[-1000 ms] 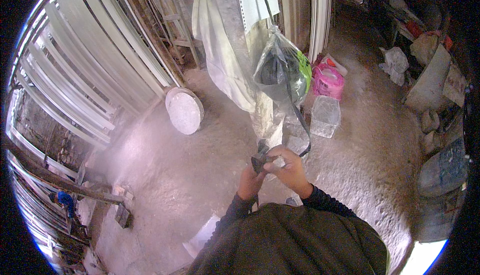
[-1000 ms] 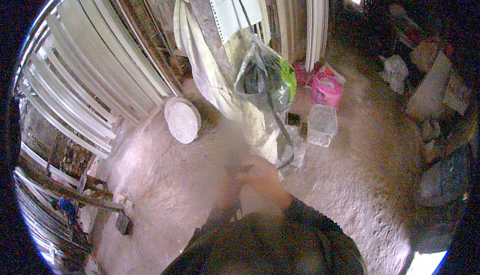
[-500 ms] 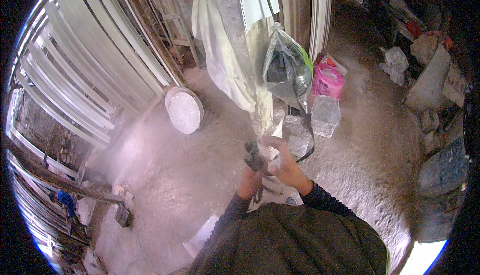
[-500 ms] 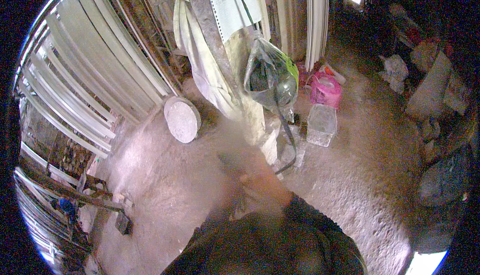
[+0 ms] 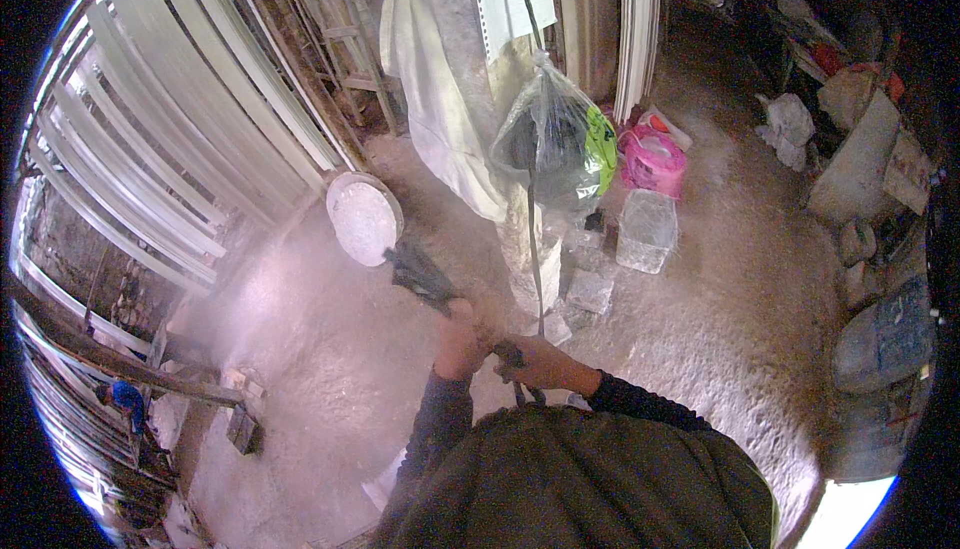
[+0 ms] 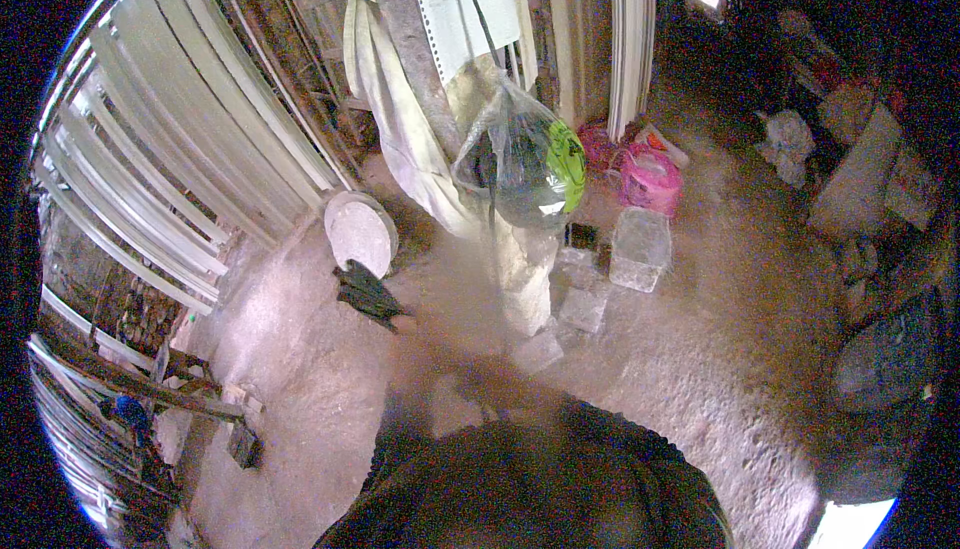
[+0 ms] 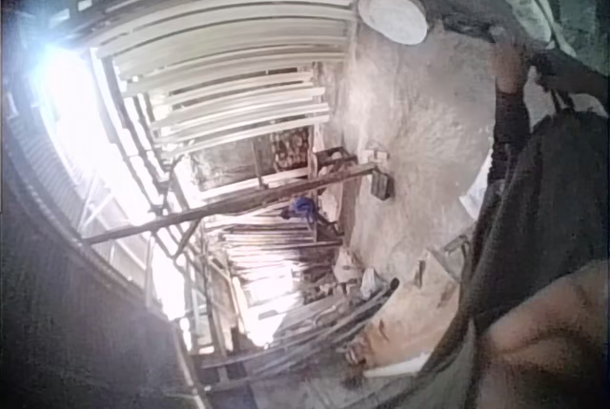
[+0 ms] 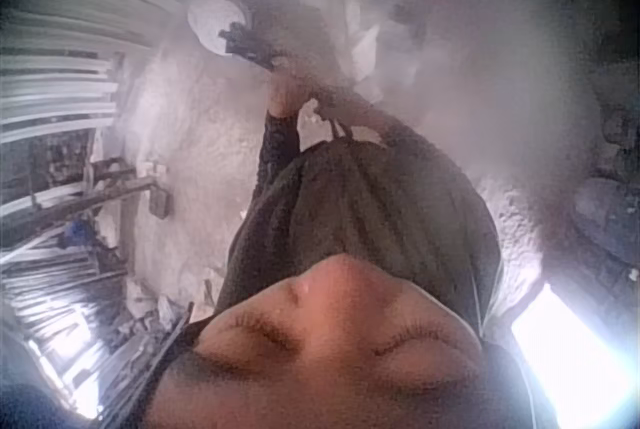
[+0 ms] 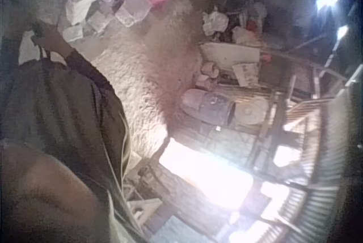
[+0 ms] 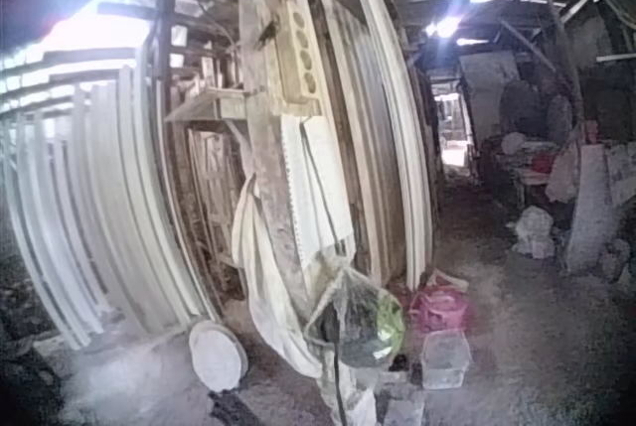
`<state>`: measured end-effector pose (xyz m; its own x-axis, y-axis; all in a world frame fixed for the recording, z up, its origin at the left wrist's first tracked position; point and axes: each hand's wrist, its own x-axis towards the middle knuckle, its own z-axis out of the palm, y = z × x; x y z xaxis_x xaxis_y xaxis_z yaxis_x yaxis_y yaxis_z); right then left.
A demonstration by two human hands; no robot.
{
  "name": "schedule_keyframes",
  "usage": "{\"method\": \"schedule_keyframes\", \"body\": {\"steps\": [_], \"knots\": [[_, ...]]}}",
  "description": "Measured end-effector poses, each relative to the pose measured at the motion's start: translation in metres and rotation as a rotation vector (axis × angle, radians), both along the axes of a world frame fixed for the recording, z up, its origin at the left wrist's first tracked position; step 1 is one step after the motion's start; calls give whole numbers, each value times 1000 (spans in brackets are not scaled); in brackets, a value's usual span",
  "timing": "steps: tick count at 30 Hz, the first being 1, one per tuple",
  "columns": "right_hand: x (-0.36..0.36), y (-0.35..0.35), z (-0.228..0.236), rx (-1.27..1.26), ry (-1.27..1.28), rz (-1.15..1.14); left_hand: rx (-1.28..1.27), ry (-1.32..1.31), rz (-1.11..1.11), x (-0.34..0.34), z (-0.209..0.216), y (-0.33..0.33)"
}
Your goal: The person holds a bundle of dark flexible strips and uses a red utility knife to cut them into shorter lengths. The person repeatedly aligns the strips, slices through them, and places the cut pieces onto a wooden workbench.
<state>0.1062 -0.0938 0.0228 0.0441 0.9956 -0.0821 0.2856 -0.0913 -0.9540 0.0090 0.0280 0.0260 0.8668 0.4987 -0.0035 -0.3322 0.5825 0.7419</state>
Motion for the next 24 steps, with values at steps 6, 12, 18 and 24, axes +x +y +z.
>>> {"method": "schedule_keyframes", "body": {"steps": [6,12,18,24], "knots": [[9,3,2,68,-313,-20,-3,-380,345,-7,62,0],[9,0,0,102,-414,-62,-25,-287,670,-12,82,4],[11,-2,9,-78,-499,38,-54,-212,541,-21,56,28],[32,-8,-9,-125,-587,-2,-316,214,623,-9,11,17]]}}
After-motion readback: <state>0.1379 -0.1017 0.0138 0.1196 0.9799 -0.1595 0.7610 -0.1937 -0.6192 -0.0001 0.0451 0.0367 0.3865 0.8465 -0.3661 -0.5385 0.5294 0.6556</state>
